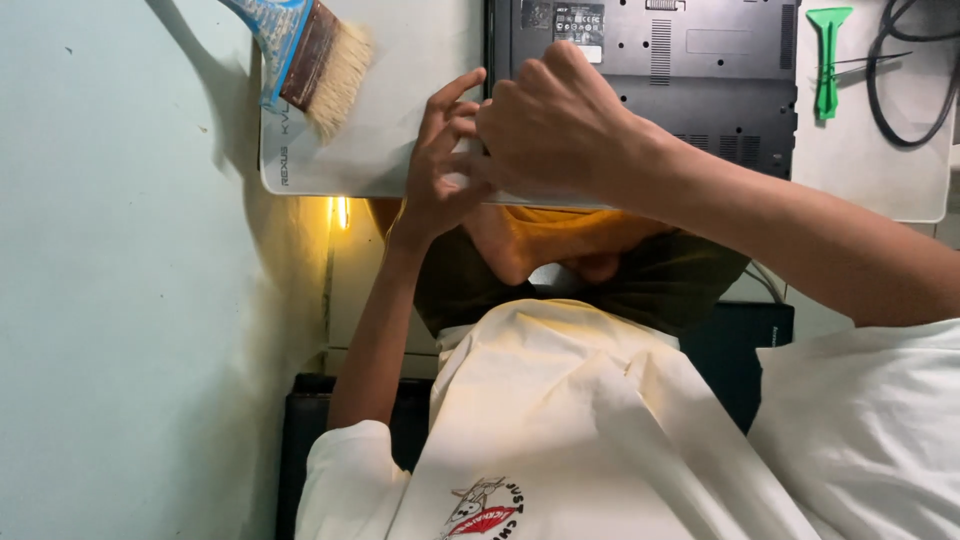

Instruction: Aligning the back cover of a laptop and securing it by tightening multiple screws with a screwdriver, then cleaning the exterior with a brush.

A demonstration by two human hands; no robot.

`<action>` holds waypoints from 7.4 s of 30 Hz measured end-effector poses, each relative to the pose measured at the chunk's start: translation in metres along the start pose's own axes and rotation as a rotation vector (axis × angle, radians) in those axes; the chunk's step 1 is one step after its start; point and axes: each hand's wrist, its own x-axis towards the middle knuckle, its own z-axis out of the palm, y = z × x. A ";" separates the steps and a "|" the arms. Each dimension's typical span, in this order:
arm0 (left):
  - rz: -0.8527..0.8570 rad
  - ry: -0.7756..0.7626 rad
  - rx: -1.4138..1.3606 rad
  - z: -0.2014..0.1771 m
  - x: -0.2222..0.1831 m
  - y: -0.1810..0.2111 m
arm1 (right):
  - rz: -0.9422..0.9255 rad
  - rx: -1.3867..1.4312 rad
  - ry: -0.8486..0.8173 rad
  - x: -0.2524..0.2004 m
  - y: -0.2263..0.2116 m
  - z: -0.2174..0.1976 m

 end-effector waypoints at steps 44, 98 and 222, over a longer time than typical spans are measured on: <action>-0.101 -0.119 -0.151 -0.028 0.014 0.004 | 0.004 0.170 -0.207 -0.004 0.008 0.004; 0.099 -0.470 0.237 0.082 0.251 -0.107 | 0.504 1.030 0.508 -0.122 0.210 0.190; 0.267 -0.597 0.015 0.295 0.150 -0.016 | 0.558 -0.196 -0.178 -0.292 0.133 0.093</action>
